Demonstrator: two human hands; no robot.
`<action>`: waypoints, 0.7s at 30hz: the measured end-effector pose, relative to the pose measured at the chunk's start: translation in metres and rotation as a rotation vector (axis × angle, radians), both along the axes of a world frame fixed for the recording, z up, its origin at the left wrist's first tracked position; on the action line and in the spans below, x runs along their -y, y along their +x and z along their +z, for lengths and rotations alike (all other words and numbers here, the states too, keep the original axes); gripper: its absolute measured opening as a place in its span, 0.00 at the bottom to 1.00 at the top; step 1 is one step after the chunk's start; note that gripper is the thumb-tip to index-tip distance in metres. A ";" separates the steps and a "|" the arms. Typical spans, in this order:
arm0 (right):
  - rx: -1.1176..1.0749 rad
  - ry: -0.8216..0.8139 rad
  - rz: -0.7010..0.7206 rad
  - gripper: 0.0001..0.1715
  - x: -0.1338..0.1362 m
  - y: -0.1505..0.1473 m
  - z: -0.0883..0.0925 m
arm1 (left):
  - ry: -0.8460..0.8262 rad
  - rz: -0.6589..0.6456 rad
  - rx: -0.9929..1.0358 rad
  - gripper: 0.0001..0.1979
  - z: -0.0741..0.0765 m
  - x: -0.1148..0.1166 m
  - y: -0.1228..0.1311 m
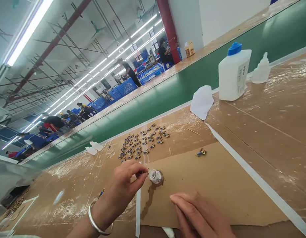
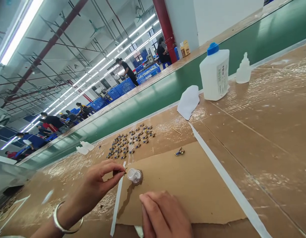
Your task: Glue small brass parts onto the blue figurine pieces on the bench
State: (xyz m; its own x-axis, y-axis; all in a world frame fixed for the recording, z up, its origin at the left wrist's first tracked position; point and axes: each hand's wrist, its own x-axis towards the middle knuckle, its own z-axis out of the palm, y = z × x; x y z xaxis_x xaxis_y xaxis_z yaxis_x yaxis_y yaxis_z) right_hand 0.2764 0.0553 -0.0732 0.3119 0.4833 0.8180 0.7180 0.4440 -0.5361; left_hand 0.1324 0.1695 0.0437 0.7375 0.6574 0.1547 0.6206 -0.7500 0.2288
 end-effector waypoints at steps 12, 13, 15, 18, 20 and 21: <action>-0.083 0.040 0.036 0.12 0.000 -0.002 0.004 | 0.023 -0.022 -0.126 0.05 0.001 -0.006 0.007; -0.090 0.044 0.042 0.13 0.000 -0.002 0.004 | 0.023 -0.023 -0.131 0.05 0.001 -0.006 0.007; -0.104 0.055 0.058 0.13 0.000 -0.003 0.005 | 0.018 -0.028 -0.136 0.05 0.000 -0.007 0.008; -0.117 0.060 0.065 0.12 -0.001 -0.003 0.005 | 0.010 -0.030 -0.146 0.05 0.000 -0.009 0.010; -0.115 0.057 0.063 0.12 -0.001 -0.003 0.005 | 0.015 -0.032 -0.150 0.05 0.001 -0.009 0.011; -0.113 0.059 0.064 0.12 -0.001 -0.003 0.005 | 0.019 -0.034 -0.152 0.05 0.001 -0.009 0.011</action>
State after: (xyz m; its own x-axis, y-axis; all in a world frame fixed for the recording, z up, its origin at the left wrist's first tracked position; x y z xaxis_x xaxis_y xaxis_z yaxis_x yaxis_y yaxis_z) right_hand 0.2730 0.0566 -0.0686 0.3738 0.4577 0.8067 0.6234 0.5200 -0.5839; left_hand 0.1430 0.1786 0.0444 0.7753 0.6295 0.0516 0.6210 -0.7746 0.1196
